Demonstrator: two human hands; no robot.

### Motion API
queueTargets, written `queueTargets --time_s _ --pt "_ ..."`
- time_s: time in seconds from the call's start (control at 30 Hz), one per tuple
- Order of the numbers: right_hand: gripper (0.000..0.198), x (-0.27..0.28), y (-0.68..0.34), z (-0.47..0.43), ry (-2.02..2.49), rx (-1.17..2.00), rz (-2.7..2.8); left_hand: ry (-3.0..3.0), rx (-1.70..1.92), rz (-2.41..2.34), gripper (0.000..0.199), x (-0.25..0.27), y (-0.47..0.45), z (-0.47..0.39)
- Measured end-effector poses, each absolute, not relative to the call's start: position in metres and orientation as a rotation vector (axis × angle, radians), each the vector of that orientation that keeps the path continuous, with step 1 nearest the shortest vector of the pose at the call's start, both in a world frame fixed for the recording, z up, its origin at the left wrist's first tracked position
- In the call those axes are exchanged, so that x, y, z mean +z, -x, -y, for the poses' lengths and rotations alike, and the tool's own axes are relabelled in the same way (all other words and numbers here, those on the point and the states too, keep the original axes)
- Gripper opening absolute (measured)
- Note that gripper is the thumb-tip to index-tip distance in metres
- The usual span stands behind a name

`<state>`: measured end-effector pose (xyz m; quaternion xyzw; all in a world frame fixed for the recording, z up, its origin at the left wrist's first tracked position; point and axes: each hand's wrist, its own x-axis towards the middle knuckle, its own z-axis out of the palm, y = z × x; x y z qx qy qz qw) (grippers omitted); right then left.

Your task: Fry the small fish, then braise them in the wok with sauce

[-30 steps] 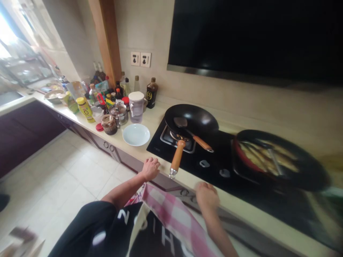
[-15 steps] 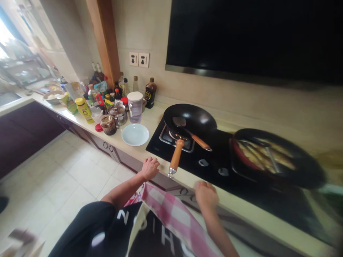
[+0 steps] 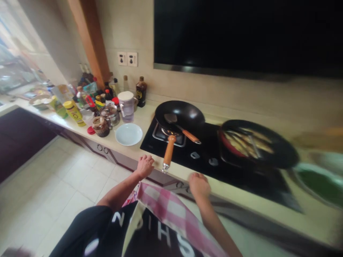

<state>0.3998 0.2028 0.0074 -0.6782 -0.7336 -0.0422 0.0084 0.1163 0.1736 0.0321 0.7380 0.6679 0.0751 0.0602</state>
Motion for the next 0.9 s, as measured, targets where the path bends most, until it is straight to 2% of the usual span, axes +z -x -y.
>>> queueTargets --time_s 0.13,0.3,0.9 --pt "0.037 0.02 -0.388 -0.203 2.203 -0.027 2.225 -2.28 0.23 -2.029 0.022 0.036 -0.111 -0.175" --pt "0.036 0.013 -0.387 -0.22 2.321 0.105 2.059 -2.377 0.145 -2.013 0.026 0.036 -0.106 -0.191" --pt "0.036 0.02 -0.386 -0.216 2.228 0.29 1.885 -2.376 0.125 -2.008 0.026 0.042 -0.11 -0.191"
